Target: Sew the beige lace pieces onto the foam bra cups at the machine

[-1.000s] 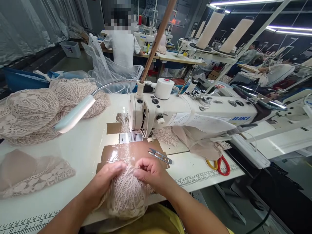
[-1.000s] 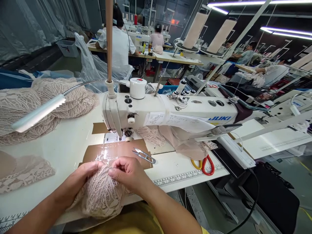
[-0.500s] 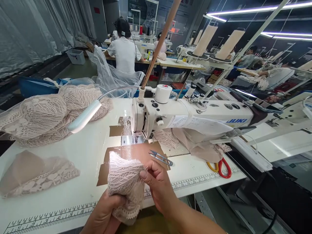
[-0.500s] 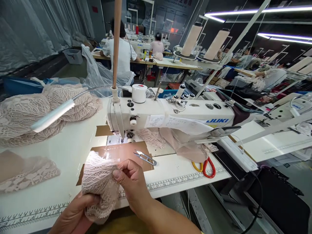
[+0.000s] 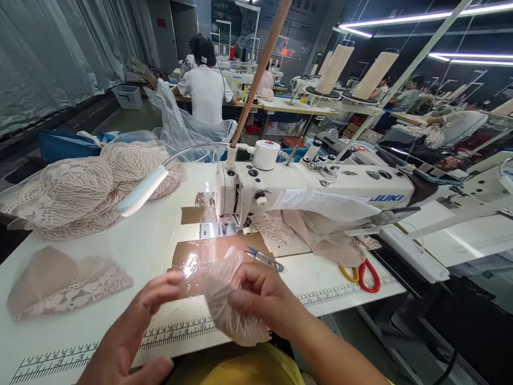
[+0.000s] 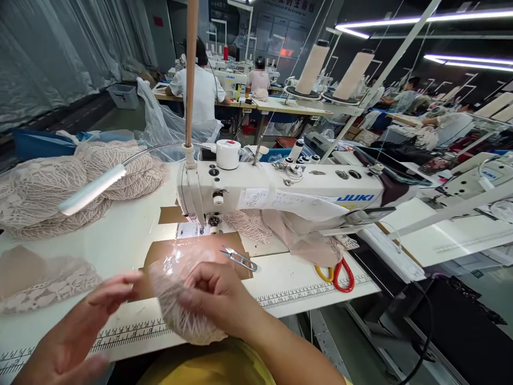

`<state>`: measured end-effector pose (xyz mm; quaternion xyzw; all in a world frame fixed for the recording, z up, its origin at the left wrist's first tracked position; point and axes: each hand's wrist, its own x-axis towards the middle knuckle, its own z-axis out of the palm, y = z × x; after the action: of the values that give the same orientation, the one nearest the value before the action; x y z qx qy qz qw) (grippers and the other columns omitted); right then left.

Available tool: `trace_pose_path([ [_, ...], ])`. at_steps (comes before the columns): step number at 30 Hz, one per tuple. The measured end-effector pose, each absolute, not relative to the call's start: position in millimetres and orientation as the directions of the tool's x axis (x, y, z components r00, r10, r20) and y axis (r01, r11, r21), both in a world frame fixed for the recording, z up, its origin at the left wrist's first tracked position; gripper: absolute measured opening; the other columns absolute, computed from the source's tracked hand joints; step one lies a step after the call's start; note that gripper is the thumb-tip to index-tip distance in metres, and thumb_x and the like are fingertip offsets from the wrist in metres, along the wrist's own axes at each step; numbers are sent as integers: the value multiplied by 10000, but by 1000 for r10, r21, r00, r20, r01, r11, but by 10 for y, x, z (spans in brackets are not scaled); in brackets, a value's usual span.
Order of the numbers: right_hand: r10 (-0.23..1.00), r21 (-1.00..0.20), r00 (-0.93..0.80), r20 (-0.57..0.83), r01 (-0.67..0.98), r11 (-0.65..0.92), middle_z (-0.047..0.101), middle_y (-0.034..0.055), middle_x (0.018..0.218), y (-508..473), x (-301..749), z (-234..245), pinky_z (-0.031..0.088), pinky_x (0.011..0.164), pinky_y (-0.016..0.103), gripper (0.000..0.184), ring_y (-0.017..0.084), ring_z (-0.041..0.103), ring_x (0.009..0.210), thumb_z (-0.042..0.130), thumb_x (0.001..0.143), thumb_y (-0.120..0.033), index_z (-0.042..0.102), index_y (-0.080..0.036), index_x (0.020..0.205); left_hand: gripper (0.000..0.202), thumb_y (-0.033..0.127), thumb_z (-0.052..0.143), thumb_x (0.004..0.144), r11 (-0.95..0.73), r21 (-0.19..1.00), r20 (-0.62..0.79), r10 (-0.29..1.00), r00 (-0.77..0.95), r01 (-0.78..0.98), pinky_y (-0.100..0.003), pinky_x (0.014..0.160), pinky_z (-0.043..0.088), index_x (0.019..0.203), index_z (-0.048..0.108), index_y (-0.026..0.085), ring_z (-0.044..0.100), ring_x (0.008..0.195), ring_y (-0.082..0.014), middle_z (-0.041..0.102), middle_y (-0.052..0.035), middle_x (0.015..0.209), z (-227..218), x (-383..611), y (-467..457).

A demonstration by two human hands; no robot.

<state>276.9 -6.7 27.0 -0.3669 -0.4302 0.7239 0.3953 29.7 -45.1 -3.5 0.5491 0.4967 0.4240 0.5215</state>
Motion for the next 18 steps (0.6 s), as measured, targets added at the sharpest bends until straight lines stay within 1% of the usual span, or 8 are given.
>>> trace_pose_path([
  [1, 844, -938, -505, -179, -171, -301, 484, -37, 623, -82, 2750, 303, 324, 492, 185, 275, 78, 405, 536, 732, 727, -388, 560, -173, 720, 691, 317, 835, 559, -49, 974, 7, 982, 188, 219, -412, 1074, 329, 1204, 589, 342, 411, 1263, -353, 491, -42, 1378, 56, 291, -409],
  [2, 806, -956, -568, -166, -106, -272, 491, -33, 629, -96, 2728, 332, 322, 490, 186, 242, 80, 407, 543, 703, 756, -373, 570, -173, 729, 819, 277, 862, 500, -122, 944, 46, 969, 244, 306, -432, 1104, 285, 1256, 558, 348, 361, 1304, -382, 469, -42, 1404, 135, 302, -365],
  [3, 784, -970, -603, -149, -64, -234, 499, -31, 639, -109, 2708, 357, 329, 496, 189, 209, 82, 415, 553, 676, 780, -352, 574, -175, 736, 852, 252, 872, 474, -177, 914, 60, 950, 308, 365, -433, 1101, 294, 1261, 559, 343, 371, 1298, -391, 501, -50, 1374, 196, 329, -321],
  [4, 777, -982, -616, -127, -33, -187, 509, -29, 647, -119, 2692, 374, 338, 508, 194, 183, 84, 424, 563, 655, 796, -330, 576, -176, 737, 789, 247, 863, 494, -204, 893, 49, 930, 364, 401, -411, 1069, 344, 1228, 585, 331, 419, 1262, -379, 558, -54, 1303, 240, 366, -276],
  [6, 795, -996, -599, -90, 33, -88, 520, -29, 652, -125, 2679, 383, 348, 532, 202, 149, 87, 436, 575, 635, 807, -288, 581, -175, 728, 507, 270, 802, 607, -214, 885, -1, 888, 460, 415, -320, 909, 472, 1090, 651, 291, 547, 1107, -318, 651, -49, 1098, 279, 460, -195],
  [9, 834, -992, -547, -68, 127, 3, 519, -31, 641, -113, 2696, 355, 346, 532, 206, 132, 93, 442, 578, 625, 810, -271, 592, -174, 727, 105, 298, 656, 782, -145, 920, -88, 827, 555, 363, -221, 640, 474, 858, 655, 224, 594, 786, -200, 634, -25, 807, 282, 587, -105],
  [12, 848, -981, -525, -70, 192, 39, 518, -29, 631, -93, 2724, 342, 345, 516, 205, 123, 98, 449, 572, 606, 817, -267, 601, -174, 735, 179, 326, 559, 866, -102, 944, -114, 790, 603, 313, -215, 576, 413, 761, 612, 191, 502, 633, -137, 544, -5, 691, 312, 643, -49],
  [18, 845, -982, -529, -80, 186, 24, 515, -32, 623, -42, 2748, 372, 347, 517, 208, 154, 96, 450, 563, 605, 815, -290, 597, -177, 710, 289, 388, 535, 879, -69, 958, -119, 790, 601, 280, -238, 562, 363, 709, 611, 168, 445, 614, -131, 507, -15, 672, 352, 669, 8],
])
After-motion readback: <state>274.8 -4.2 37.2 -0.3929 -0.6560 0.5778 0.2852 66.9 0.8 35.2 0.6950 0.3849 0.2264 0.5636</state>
